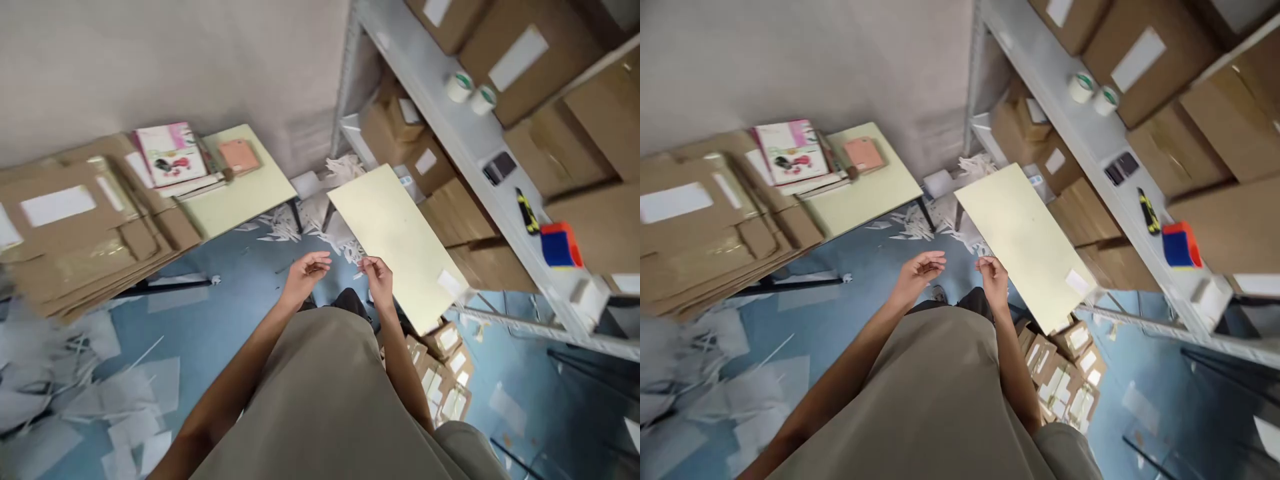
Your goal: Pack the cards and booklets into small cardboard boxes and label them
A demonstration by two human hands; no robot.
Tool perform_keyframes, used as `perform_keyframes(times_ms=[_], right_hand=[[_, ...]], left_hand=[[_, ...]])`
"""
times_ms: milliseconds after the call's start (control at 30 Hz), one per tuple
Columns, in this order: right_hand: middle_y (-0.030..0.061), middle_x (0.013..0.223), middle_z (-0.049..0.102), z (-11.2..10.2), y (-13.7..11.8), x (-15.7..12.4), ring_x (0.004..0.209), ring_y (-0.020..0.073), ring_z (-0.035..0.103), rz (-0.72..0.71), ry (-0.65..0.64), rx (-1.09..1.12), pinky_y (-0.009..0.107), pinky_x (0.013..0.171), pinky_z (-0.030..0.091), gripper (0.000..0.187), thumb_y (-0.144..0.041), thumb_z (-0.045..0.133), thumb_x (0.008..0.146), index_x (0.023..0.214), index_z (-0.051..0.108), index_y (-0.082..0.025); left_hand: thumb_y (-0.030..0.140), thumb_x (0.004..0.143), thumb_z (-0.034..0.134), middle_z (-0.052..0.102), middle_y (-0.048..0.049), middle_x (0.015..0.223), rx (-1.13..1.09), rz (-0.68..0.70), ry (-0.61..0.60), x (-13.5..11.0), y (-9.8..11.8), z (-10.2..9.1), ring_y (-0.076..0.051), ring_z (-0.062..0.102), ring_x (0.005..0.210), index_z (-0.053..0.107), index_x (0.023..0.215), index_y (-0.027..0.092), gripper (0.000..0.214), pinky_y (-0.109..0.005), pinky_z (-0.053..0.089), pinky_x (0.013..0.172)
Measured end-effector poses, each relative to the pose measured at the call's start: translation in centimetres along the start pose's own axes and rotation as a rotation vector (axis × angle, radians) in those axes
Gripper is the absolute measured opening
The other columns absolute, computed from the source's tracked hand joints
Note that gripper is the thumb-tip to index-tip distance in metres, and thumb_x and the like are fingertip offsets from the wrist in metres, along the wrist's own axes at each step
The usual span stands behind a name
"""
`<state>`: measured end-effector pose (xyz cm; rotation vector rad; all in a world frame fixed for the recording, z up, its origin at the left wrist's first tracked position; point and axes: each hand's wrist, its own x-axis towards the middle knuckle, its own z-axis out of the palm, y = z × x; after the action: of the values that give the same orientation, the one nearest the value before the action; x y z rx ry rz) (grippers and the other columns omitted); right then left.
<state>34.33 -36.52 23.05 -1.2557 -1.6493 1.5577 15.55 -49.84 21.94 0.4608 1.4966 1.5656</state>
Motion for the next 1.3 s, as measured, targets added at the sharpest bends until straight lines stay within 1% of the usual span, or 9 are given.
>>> perform_keyframes(times_ms=[100,200,367,500,633,833,1000,1167,1300], right_hand=[[0.0087,0.105,0.086,4.8,-2.1,2.3,0.096,0.0300,0.083,-0.024,-0.137,-0.054,0.048,0.097,0.070,0.043,-0.070,0.072,0.099,0.104,0.077,-0.028],[0.0082,0.103,0.086,9.0,-3.3,4.8,0.096,0.0292,0.083,-0.045,-0.261,-0.089,0.046,0.096,0.069,0.042,-0.069,0.071,0.100,0.103,0.077,-0.028],[0.0087,0.101,0.086,15.8,-3.8,10.4,0.092,0.0282,0.083,-0.031,-0.441,-0.103,0.045,0.094,0.069,0.047,-0.073,0.073,0.098,0.102,0.077,-0.026],[0.0087,0.100,0.087,21.4,-4.6,15.5,0.090,0.0287,0.084,-0.005,-0.587,-0.074,0.046,0.094,0.070,0.048,-0.074,0.076,0.096,0.101,0.077,-0.026],[0.0093,0.103,0.087,25.9,-6.2,20.5,0.093,0.0294,0.084,0.009,-0.734,-0.079,0.046,0.095,0.070,0.047,-0.073,0.076,0.097,0.102,0.076,-0.026],[0.0096,0.103,0.087,30.4,-6.8,27.8,0.093,0.0286,0.084,0.013,-0.876,-0.107,0.043,0.093,0.068,0.043,-0.068,0.073,0.099,0.101,0.075,-0.025],[0.0096,0.100,0.086,34.0,-4.8,33.2,0.093,0.0284,0.084,0.027,-0.862,-0.202,0.043,0.094,0.067,0.041,-0.065,0.072,0.096,0.101,0.075,-0.024],[0.0099,0.104,0.086,38.7,-3.1,37.5,0.096,0.0278,0.084,0.053,-0.774,-0.346,0.044,0.098,0.067,0.035,-0.058,0.075,0.092,0.099,0.075,-0.024],[0.0097,0.106,0.086,42.7,-3.2,39.3,0.097,0.0265,0.084,0.068,-0.771,-0.389,0.043,0.099,0.068,0.028,-0.050,0.076,0.092,0.100,0.075,-0.023]], left_hand=[[0.036,0.072,0.087,0.083,-0.0103,0.114,-0.072,-0.021,0.142,0.6,0.5,-4.6,-0.025,0.078,0.100,0.081,0.120,0.021,0.051,-0.047,0.063,0.103],[0.038,0.072,0.089,0.083,-0.0100,0.115,-0.120,-0.044,0.281,1.2,0.5,-8.3,-0.024,0.077,0.101,0.081,0.120,0.021,0.052,-0.046,0.063,0.103],[0.043,0.076,0.091,0.083,-0.0108,0.117,-0.165,-0.047,0.451,3.0,0.9,-12.7,-0.024,0.076,0.100,0.081,0.123,0.021,0.052,-0.045,0.064,0.101],[0.041,0.076,0.092,0.083,-0.0109,0.117,-0.166,-0.045,0.554,5.5,2.8,-15.5,-0.025,0.078,0.103,0.080,0.124,0.020,0.054,-0.048,0.064,0.105],[0.037,0.077,0.089,0.083,-0.0109,0.119,-0.161,-0.064,0.636,9.2,5.4,-17.1,-0.026,0.079,0.103,0.080,0.126,0.020,0.053,-0.050,0.065,0.107],[0.035,0.077,0.089,0.083,-0.0111,0.118,-0.222,-0.089,0.695,15.9,7.6,-16.9,-0.025,0.079,0.101,0.079,0.125,0.019,0.052,-0.049,0.065,0.106],[0.038,0.076,0.094,0.083,-0.0103,0.117,-0.267,-0.141,0.695,19.1,8.3,-17.4,-0.025,0.080,0.103,0.079,0.125,0.020,0.055,-0.046,0.063,0.106],[0.037,0.072,0.096,0.084,-0.0095,0.117,-0.293,-0.185,0.756,20.6,9.4,-20.0,-0.024,0.079,0.102,0.081,0.123,0.021,0.056,-0.044,0.062,0.105],[0.039,0.076,0.093,0.084,-0.0110,0.121,-0.262,-0.160,0.749,22.0,9.7,-22.6,-0.026,0.078,0.107,0.081,0.126,0.020,0.055,-0.044,0.062,0.105]])
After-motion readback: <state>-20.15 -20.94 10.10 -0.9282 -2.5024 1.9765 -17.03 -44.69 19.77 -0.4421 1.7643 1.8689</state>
